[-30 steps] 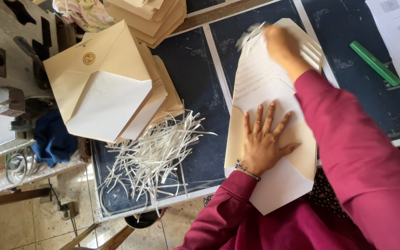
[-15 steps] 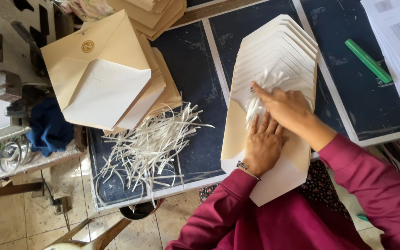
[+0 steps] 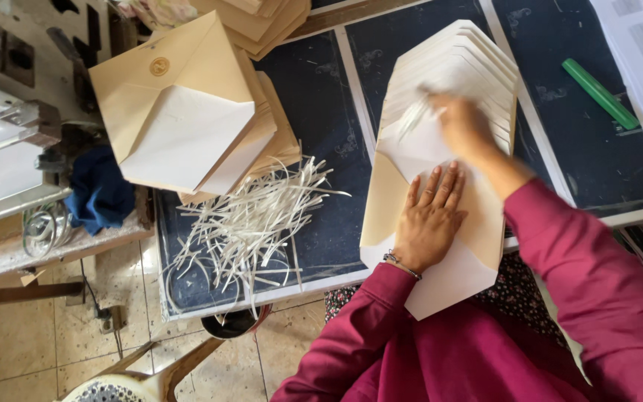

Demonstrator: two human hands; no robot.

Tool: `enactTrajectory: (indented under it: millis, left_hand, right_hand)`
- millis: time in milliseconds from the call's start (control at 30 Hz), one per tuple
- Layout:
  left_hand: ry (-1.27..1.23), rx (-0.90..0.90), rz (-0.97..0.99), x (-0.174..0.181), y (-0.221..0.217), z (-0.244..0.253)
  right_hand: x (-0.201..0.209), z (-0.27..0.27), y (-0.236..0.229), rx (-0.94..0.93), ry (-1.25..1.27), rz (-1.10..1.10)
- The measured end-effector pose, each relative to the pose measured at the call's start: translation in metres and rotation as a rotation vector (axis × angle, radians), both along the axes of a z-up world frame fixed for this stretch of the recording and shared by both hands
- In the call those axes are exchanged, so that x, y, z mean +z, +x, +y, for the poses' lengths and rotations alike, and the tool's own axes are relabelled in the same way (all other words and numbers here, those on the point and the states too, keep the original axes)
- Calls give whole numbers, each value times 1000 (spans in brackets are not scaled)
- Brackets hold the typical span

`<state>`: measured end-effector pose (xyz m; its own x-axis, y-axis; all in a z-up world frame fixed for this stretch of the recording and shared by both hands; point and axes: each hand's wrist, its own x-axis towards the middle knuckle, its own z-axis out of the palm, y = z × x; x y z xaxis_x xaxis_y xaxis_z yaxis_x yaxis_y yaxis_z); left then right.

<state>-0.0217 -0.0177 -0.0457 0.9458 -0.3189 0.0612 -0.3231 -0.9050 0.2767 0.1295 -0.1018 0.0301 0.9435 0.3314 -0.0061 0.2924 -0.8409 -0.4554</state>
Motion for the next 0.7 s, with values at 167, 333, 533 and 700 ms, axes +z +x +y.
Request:
enactTrajectory:
  millis: [167,333,533,700]
  left_hand:
    - [4,16,-59,-1,-3,-1]
    - [272,1,-176,-19,0,-3]
    - [197,218,-94,-27,12,-20]
    - [221,358,-76,16,-10,-6]
  right_hand:
    - [10,-68,55,-197,488,-448]
    - [11,64,-53,158,874,-206]
    - [28,159,-118,652,-362,129]
    - [83,119,-109,706,-176,325]
